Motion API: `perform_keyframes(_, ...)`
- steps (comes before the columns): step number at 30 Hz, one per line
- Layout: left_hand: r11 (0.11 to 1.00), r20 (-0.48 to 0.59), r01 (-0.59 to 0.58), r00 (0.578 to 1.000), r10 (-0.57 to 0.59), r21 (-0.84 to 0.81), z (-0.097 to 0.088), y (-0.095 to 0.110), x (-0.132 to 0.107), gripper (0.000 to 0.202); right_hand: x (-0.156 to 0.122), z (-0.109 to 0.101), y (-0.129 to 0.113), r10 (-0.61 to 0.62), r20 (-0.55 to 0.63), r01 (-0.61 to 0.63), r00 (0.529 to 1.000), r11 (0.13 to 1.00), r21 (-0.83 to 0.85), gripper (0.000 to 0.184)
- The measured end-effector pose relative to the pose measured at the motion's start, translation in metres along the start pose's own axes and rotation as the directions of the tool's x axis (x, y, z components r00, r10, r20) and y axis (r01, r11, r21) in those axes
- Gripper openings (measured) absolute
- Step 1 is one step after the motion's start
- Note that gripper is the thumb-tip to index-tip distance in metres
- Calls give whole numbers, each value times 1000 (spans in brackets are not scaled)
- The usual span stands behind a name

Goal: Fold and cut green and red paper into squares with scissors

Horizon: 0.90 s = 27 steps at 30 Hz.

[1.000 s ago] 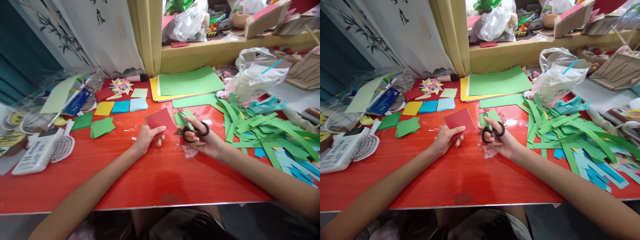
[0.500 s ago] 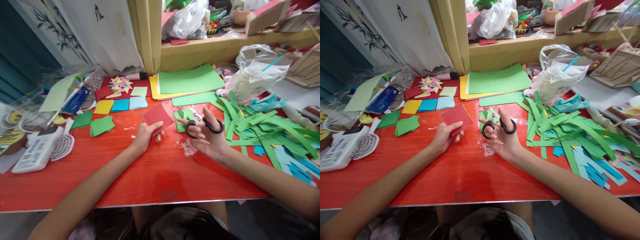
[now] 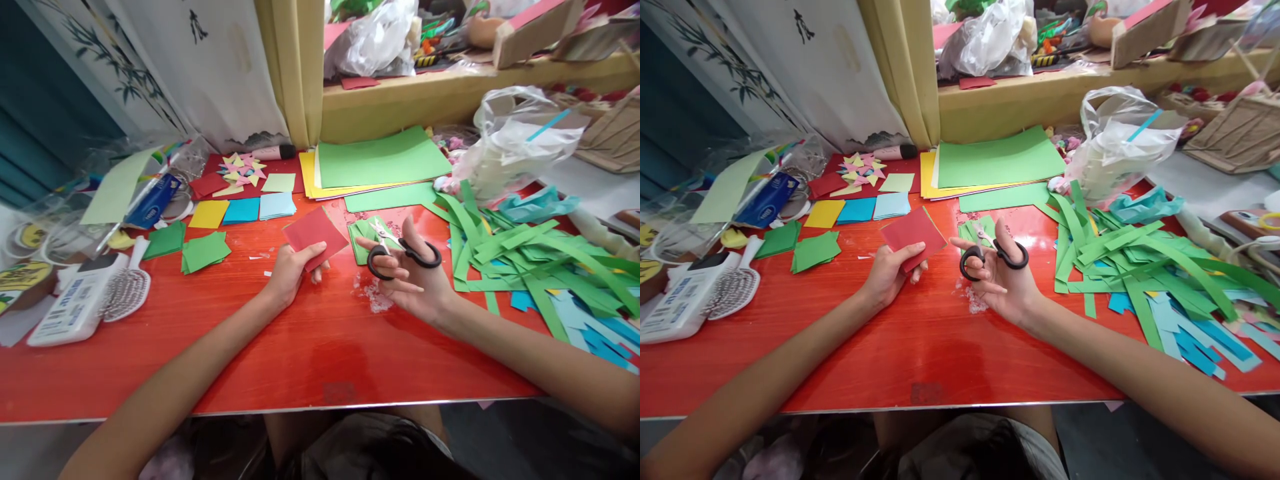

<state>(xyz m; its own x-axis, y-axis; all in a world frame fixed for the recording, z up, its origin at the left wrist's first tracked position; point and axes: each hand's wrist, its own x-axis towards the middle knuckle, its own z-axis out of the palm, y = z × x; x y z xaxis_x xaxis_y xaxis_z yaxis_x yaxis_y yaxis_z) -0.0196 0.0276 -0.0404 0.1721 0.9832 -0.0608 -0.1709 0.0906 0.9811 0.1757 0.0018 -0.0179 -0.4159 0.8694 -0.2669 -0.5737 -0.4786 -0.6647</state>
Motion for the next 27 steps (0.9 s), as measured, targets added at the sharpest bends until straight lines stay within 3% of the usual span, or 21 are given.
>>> perform_keyframes(6,1000,6,-22,1000,22,3,1,-1,-1,23,-2,6,-4,-131,2,127,991,959,-254,56)
perform_keyframes(11,999,37,-40,999,39,31,2,1,-3,24,9,1,6,-230,-56,159,972,807,-569,33)
perform_keyframes(15,988,199,42,977,-72,149,2,2,-7,24,12,-7,12,-261,-13,194,965,747,-636,27)
perform_keyframes(18,952,224,58,966,-130,300,2,0,-7,28,12,-9,13,-336,-19,246,942,728,-640,21)
perform_keyframes(23,940,78,-64,996,40,335,1,-8,-1,35,15,-10,14,-429,-60,289,901,697,-656,19)
perform_keyframes(27,950,75,-171,985,157,261,-2,-11,4,33,18,-11,14,-391,-98,224,915,696,-682,25)
